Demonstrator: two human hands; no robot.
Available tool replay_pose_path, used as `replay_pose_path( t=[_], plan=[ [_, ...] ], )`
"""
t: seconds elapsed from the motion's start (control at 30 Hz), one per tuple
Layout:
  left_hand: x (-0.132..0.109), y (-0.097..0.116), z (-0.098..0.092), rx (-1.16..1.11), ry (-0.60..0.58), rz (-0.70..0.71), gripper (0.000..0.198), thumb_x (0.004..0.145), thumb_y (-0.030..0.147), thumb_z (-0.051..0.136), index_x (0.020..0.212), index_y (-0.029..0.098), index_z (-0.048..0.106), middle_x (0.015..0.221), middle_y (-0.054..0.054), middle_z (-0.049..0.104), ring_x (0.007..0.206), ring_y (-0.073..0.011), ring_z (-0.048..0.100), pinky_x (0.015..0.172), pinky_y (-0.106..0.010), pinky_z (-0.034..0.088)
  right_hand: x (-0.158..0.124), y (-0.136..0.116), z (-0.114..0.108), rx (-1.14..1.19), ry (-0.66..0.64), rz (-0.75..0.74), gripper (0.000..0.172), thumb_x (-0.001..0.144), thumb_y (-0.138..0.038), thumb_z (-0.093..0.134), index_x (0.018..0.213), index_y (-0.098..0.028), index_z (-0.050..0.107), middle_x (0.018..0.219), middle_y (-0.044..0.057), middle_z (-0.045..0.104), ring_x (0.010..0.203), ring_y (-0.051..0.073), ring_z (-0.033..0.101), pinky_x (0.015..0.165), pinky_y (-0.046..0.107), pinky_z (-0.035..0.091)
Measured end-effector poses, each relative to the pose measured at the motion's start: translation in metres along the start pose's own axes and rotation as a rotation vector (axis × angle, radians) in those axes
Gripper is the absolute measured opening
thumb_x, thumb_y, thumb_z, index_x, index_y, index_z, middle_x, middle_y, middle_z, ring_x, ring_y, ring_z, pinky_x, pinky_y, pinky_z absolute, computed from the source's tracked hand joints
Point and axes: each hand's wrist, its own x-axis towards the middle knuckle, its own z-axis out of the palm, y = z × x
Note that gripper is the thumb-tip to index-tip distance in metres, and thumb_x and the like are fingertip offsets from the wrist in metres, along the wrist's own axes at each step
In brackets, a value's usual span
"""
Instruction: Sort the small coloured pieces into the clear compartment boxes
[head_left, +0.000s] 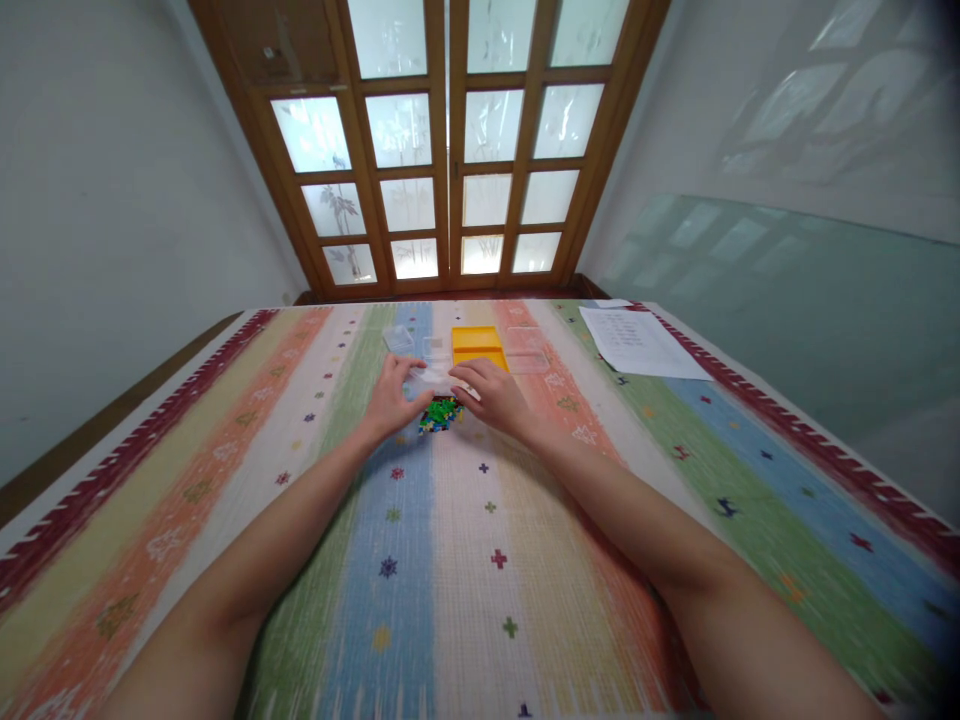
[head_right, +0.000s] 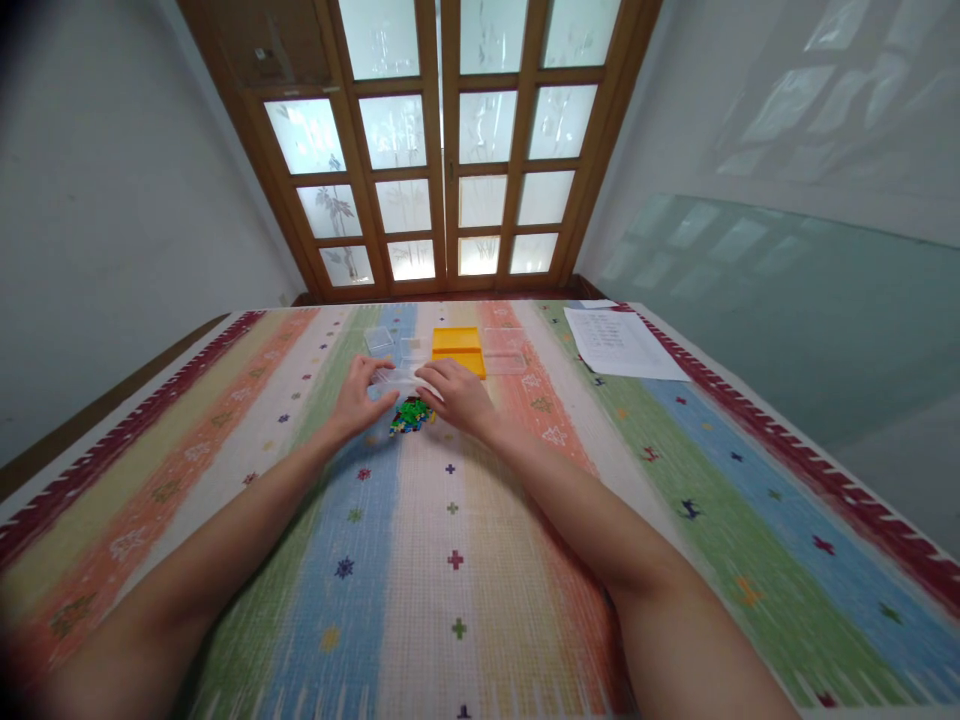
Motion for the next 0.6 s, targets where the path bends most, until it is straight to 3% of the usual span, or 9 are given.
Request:
replay_pose_path(
  t=[0.1, 0.27, 0.37, 0.5, 0.6],
  plan=[
    [-0.007, 0.022, 0.017, -0.081, 0.043, -0.073, 0.034, 0.083, 0.034, 0.076, 0.114, 0.024, 0.066, 0.112, -0.006, 0.055, 0.096, -0.0208, 0.062, 0.089, -0.037, 0.058, -0.003, 0.001, 0.003, -0.037, -0.042, -0.046, 0.026, 0.108, -0.030, 0.050, 0.124, -0.021, 0.069, 0.119, 0.012, 0.074, 0.107, 0.026, 0.067, 0.094, 0.041, 0.054],
    [-0.018, 0.025, 0.032, -0.201, 0.110, -0.162, 0.033, 0.087, 0.039, 0.075, 0.112, 0.022, 0.064, 0.115, -0.008, 0.054, 0.094, -0.0184, 0.064, 0.077, -0.031, 0.060, -0.008, 0.005, 0.010, -0.082, -0.096, -0.010, 0.027, 0.108, -0.025, 0.046, 0.120, -0.019, 0.070, 0.107, 0.011, 0.076, 0.095, 0.023, 0.068, 0.083, 0.035, 0.053],
    [-0.024, 0.025, 0.036, -0.202, 0.111, -0.089, 0.046, 0.083, 0.034, 0.077, 0.125, 0.024, 0.061, 0.121, -0.009, 0.055, 0.102, -0.0212, 0.064, 0.081, -0.034, 0.060, -0.007, 0.004, 0.010, -0.108, -0.033, 0.094, 0.028, 0.107, -0.024, 0.044, 0.116, -0.018, 0.070, 0.099, 0.012, 0.074, 0.092, 0.024, 0.067, 0.082, 0.035, 0.052],
    [-0.027, 0.030, 0.036, -0.238, 0.029, -0.014, 0.079, 0.078, 0.027, 0.078, 0.150, 0.030, 0.046, 0.131, -0.010, 0.056, 0.112, -0.0248, 0.062, 0.089, -0.038, 0.060, -0.002, 0.009, -0.001, -0.035, 0.089, 0.236, 0.031, 0.107, -0.027, 0.041, 0.113, -0.018, 0.070, 0.100, 0.012, 0.074, 0.093, 0.024, 0.067, 0.083, 0.035, 0.051],
    [-0.023, 0.032, 0.030, -0.346, -0.056, 0.043, 0.074, 0.083, 0.024, 0.068, 0.153, 0.032, 0.046, 0.136, -0.009, 0.056, 0.119, -0.0247, 0.062, 0.093, -0.038, 0.059, 0.003, 0.014, -0.011, 0.086, 0.186, 0.365, 0.033, 0.107, -0.033, 0.041, 0.111, -0.019, 0.070, 0.096, 0.009, 0.074, 0.086, 0.023, 0.067, 0.078, 0.034, 0.050]
  ],
)
